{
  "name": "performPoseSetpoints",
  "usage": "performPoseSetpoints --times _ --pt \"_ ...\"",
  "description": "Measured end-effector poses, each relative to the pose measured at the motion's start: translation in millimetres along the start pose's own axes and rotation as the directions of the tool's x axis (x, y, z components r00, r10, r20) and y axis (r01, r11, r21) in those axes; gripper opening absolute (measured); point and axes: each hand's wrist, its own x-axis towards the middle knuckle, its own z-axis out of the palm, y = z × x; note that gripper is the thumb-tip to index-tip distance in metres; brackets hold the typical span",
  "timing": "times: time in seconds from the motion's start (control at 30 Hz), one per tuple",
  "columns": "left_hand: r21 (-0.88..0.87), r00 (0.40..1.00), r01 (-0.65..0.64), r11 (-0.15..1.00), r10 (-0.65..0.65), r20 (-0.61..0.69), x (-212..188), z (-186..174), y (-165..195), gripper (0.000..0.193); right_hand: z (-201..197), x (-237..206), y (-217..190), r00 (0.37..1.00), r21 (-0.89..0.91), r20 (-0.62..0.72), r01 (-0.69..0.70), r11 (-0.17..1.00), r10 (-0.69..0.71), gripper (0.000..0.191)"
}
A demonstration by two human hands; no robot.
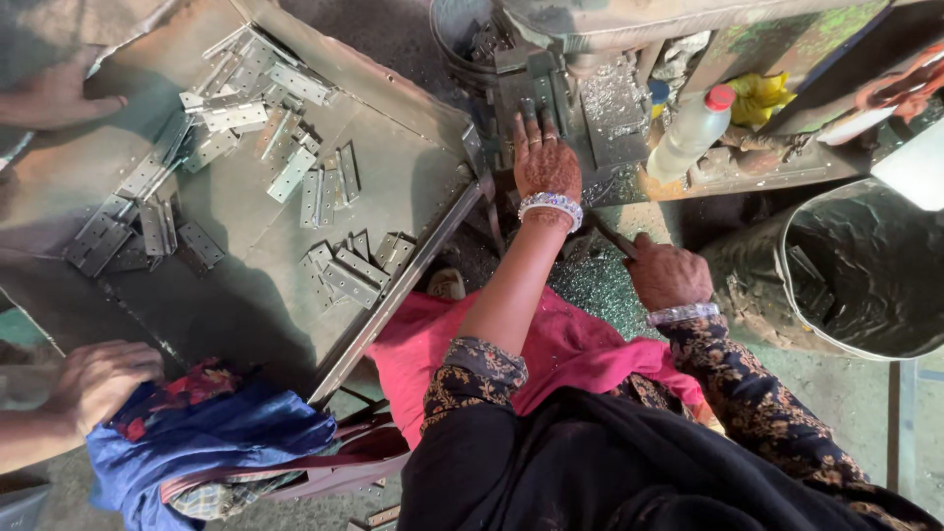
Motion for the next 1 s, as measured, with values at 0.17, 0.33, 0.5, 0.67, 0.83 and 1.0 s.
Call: performPoseSetpoints --times 0.17,0.33,0.5,0.67,0.83,1.0 --pt "-0.143 0.994 0.018 0.989 -0.034 -0.105 6.3 7.2 -2.0 0.043 8.6 -16.5 -3.5 0.996 0.201 -0.045 -0.061 0.978 0.072 0.037" --pt "-0.116 0.991 0.019 0.993 -0.004 0.132 23.0 -17.6 -3.6 0.039 -7.7 4.9 7.6 1.0 0.073 -0.022 0.014 0.997 -0.013 0.038" --pt "-0.026 0.987 0.053 0.998 -0.049 0.151 37.7 -27.7 9.2 0.044 16.9 2.4 8.8 0.994 0.108 0.029 -0.105 0.989 0.103 0.042" --pt "-0.247 0.996 0.083 0.966 -0.085 0.004 25.3 -16.0 5.7 0.042 30.8 -6.5 16.1 0.993 0.127 -0.119 -0.004 0.992 0.019 0.043" --pt "-0.492 0.897 -0.065 0.868 -0.164 -0.409 -55.3 13.3 -41.8 0.041 -23.6 -12.6 34.5 0.944 0.014 -0.31 0.121 0.992 -0.111 0.04" --pt "-0.344 0.839 0.24 0.908 -0.373 -0.397 -79.3 66.7 -186.9 0.017 -67.6 -8.5 19.9 0.676 -0.119 -0.687 0.256 0.959 -0.266 0.024"
